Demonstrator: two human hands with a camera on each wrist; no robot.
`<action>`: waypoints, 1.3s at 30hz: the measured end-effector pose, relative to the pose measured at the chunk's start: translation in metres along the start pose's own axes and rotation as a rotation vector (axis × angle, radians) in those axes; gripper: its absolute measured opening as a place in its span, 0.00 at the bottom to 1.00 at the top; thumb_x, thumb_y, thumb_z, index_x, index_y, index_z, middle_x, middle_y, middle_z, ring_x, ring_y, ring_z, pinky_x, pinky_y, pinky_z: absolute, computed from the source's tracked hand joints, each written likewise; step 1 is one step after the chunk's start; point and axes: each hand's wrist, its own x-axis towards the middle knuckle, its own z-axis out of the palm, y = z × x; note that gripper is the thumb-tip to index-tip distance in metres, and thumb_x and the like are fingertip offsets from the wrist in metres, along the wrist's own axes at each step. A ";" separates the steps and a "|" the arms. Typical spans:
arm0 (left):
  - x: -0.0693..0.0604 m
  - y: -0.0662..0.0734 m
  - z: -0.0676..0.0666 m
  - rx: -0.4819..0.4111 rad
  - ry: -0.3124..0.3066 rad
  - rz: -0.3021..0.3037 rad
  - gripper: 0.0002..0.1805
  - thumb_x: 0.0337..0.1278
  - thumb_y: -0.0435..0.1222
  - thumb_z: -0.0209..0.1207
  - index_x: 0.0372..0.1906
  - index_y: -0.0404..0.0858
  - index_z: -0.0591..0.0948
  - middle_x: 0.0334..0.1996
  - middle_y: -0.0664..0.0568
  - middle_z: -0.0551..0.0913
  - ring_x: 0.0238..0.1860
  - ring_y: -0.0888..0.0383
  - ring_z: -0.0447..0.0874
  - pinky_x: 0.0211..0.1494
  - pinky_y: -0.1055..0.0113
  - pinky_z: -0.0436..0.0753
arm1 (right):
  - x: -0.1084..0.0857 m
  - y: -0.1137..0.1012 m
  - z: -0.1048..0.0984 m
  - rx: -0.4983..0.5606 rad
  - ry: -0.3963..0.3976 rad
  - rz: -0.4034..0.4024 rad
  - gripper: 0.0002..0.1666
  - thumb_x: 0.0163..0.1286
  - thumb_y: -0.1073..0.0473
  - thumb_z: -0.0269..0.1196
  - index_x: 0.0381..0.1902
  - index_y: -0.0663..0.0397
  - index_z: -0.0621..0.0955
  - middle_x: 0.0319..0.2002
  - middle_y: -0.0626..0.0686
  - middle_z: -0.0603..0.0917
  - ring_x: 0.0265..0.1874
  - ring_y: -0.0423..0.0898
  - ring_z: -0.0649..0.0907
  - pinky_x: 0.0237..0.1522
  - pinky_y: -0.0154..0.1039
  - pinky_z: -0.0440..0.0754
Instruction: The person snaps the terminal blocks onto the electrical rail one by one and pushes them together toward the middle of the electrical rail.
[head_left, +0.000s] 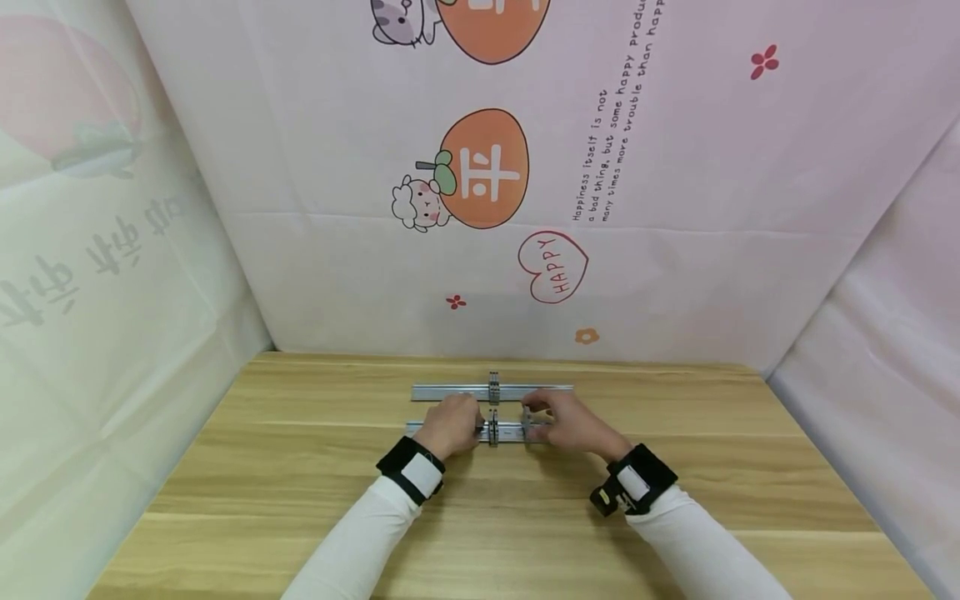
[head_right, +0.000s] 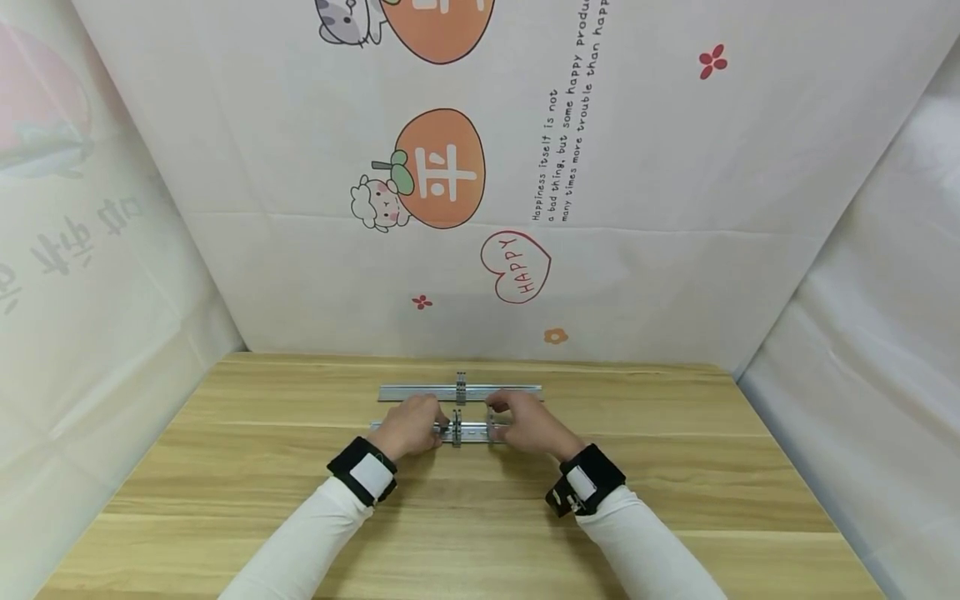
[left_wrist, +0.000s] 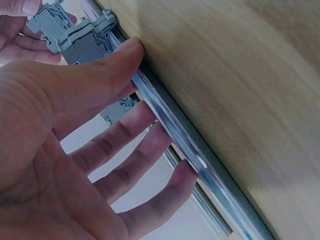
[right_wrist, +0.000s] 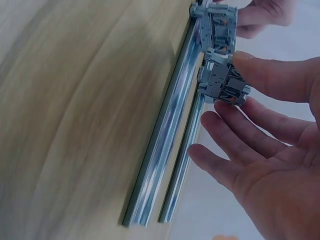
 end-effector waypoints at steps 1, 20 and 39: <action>0.000 0.000 0.000 0.000 0.001 0.000 0.03 0.51 0.28 0.71 0.28 0.38 0.89 0.33 0.52 0.82 0.31 0.59 0.76 0.30 0.63 0.82 | 0.001 -0.001 0.001 0.009 -0.002 0.000 0.28 0.63 0.73 0.68 0.61 0.74 0.76 0.56 0.69 0.81 0.56 0.65 0.81 0.59 0.60 0.77; 0.000 0.001 -0.004 -0.029 -0.010 -0.008 0.15 0.53 0.28 0.70 0.17 0.41 0.80 0.26 0.54 0.77 0.28 0.58 0.71 0.25 0.64 0.74 | 0.024 -0.014 0.026 0.063 0.008 0.066 0.28 0.66 0.74 0.66 0.63 0.74 0.75 0.59 0.66 0.80 0.57 0.62 0.81 0.60 0.55 0.78; 0.001 0.000 -0.003 -0.029 -0.014 -0.017 0.08 0.51 0.28 0.71 0.23 0.40 0.84 0.29 0.54 0.79 0.30 0.58 0.74 0.28 0.62 0.79 | 0.029 -0.023 0.033 0.001 -0.012 0.110 0.25 0.62 0.76 0.68 0.58 0.70 0.78 0.53 0.63 0.83 0.54 0.59 0.83 0.56 0.54 0.80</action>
